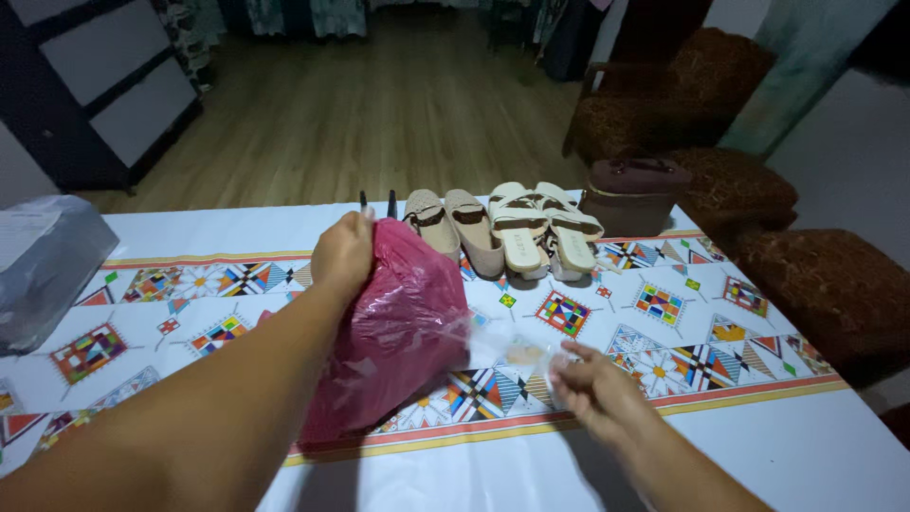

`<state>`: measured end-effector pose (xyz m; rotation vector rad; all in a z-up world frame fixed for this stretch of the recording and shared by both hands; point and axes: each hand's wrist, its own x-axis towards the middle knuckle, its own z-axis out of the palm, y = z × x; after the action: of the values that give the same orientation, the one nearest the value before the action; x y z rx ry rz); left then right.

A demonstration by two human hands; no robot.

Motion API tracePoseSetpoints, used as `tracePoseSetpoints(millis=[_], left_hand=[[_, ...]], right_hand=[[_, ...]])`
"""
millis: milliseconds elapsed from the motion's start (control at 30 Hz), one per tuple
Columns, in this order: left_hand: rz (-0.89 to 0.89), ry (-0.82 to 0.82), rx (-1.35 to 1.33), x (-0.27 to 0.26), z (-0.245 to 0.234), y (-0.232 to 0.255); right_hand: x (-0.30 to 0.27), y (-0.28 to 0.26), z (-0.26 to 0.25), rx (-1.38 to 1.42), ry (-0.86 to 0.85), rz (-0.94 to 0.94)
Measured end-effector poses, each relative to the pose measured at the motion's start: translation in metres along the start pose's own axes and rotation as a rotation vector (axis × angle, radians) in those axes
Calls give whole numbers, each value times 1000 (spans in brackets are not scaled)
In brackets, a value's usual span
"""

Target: The person unwraps plastic wrap from a pink shoe box, opens the lid, removes tissue paper, and takes out a pair of white platform sandals, placing them on the table. They then place the sandals into a pink plastic bag, remove a paper receipt from the bag, and tie the bag closed.

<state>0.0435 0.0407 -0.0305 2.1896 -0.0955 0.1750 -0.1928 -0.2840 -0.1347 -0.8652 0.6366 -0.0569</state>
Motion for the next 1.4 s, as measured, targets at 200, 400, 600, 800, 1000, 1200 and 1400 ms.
tracePoseSetpoints(millis=[200,400,600,800,1000,1200,1400], left_hand=[[173,-33,-89,-17,-17,-13],[28,-25,67,-26,-39,-6],[56,49,70,-46,-50,3],[89,-114,399,-67,-62,15],[-70,-158,313,-68,-74,-2],[-426,-61,-229,-103,-39,-30],[-781,-194,-607,-170,-12,-46]], right_hand=[[-36,-38,44,330,-134,47],[-59,-30,108,86,-46,272],[-7,3,172,-282,-222,244],[33,17,206,-243,-282,298],[27,8,216,-190,-341,238],[19,-9,234,-325,-378,144],[30,1,227,-613,-626,176]])
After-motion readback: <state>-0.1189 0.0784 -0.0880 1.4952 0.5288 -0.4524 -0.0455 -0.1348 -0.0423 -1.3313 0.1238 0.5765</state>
